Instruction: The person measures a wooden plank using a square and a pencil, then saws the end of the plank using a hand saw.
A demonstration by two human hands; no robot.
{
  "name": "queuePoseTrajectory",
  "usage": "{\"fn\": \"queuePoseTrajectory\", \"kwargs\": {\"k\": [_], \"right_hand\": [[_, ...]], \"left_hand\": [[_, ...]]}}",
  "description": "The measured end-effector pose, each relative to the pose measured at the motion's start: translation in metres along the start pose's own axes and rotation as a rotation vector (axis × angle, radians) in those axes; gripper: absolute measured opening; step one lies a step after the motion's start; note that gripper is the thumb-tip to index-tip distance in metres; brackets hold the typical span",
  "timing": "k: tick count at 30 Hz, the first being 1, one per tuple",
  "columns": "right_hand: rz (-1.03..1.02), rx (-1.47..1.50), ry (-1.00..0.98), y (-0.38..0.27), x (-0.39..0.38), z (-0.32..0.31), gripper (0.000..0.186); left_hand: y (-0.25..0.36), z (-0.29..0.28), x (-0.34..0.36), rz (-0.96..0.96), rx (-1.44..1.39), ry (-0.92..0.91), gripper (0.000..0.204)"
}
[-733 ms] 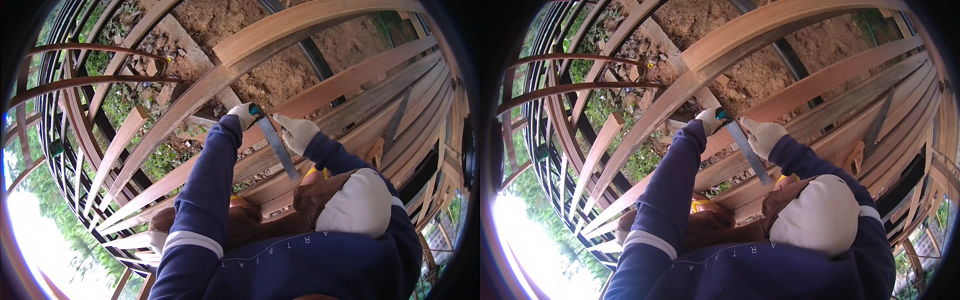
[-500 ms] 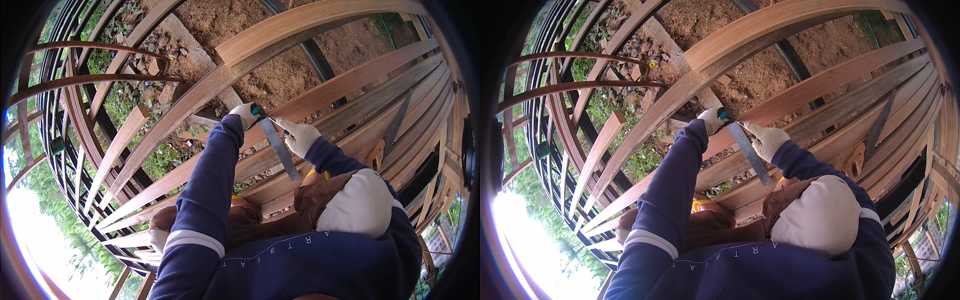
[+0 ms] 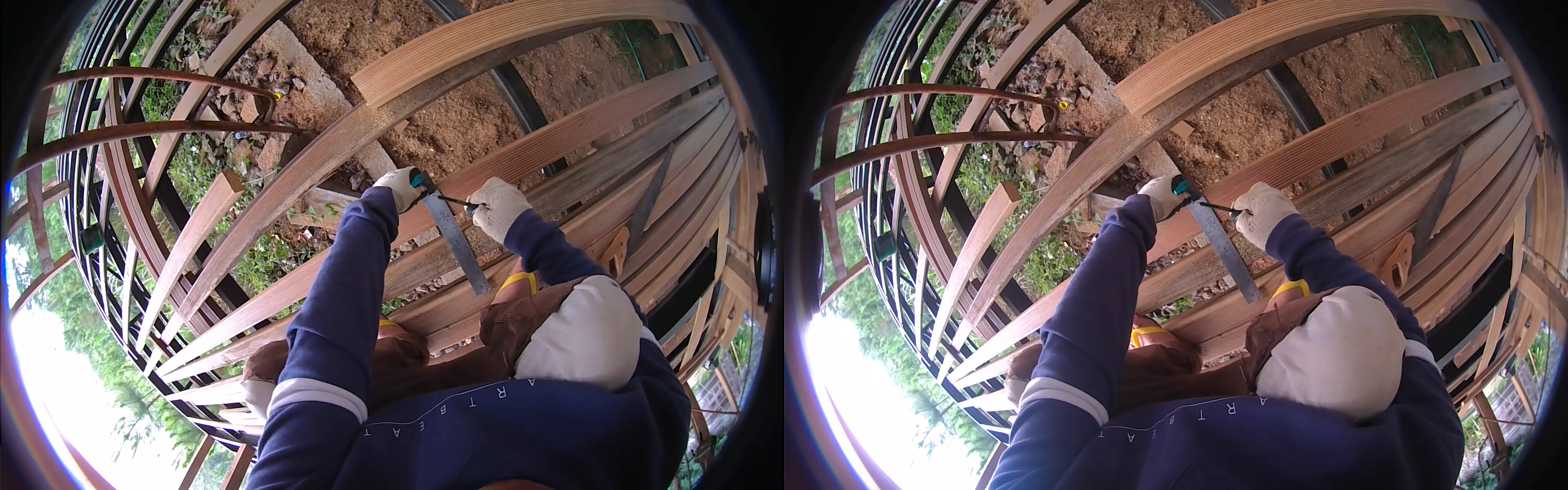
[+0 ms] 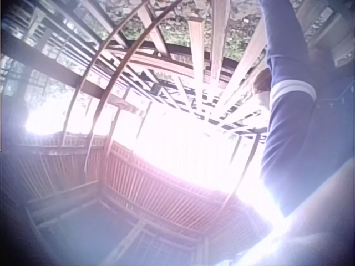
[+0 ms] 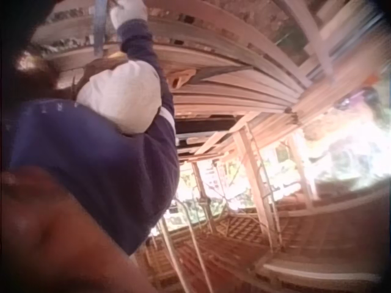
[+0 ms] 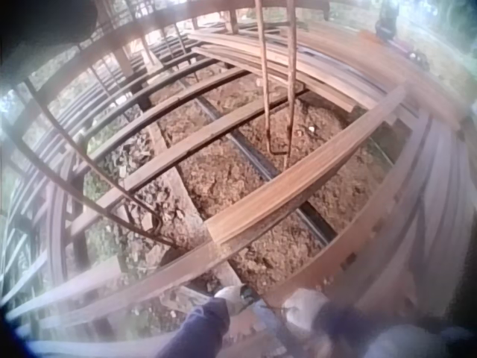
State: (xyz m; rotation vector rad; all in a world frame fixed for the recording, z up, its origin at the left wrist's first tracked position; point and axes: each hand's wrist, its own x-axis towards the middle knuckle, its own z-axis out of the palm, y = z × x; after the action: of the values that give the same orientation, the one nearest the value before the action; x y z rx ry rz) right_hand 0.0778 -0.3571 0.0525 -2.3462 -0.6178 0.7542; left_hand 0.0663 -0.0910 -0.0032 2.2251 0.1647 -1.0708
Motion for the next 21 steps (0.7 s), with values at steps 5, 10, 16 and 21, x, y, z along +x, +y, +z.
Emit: {"fn": "queuePoseTrajectory", "kwargs": {"k": [5,10,16,21], "right_hand": [[-0.101,0.332,0.264,0.003,0.004,-0.015,0.015],[-0.114,0.468,0.288,0.027,0.013,0.007,0.017],[-0.106,0.184,0.138,0.051,0.015,0.017,0.013],[-0.007,-0.001,-0.008,0.037,0.005,0.01,0.012]], "left_hand": [[0.001,-0.001,-0.002,0.015,0.027,0.021,0.034],[0.003,-0.004,-0.002,-0.03,-0.015,-0.035,0.035],[0.004,-0.002,-0.004,-0.016,-0.008,0.027,0.033],[0.006,-0.005,-0.003,-0.024,-0.005,-0.029,0.034]]}}
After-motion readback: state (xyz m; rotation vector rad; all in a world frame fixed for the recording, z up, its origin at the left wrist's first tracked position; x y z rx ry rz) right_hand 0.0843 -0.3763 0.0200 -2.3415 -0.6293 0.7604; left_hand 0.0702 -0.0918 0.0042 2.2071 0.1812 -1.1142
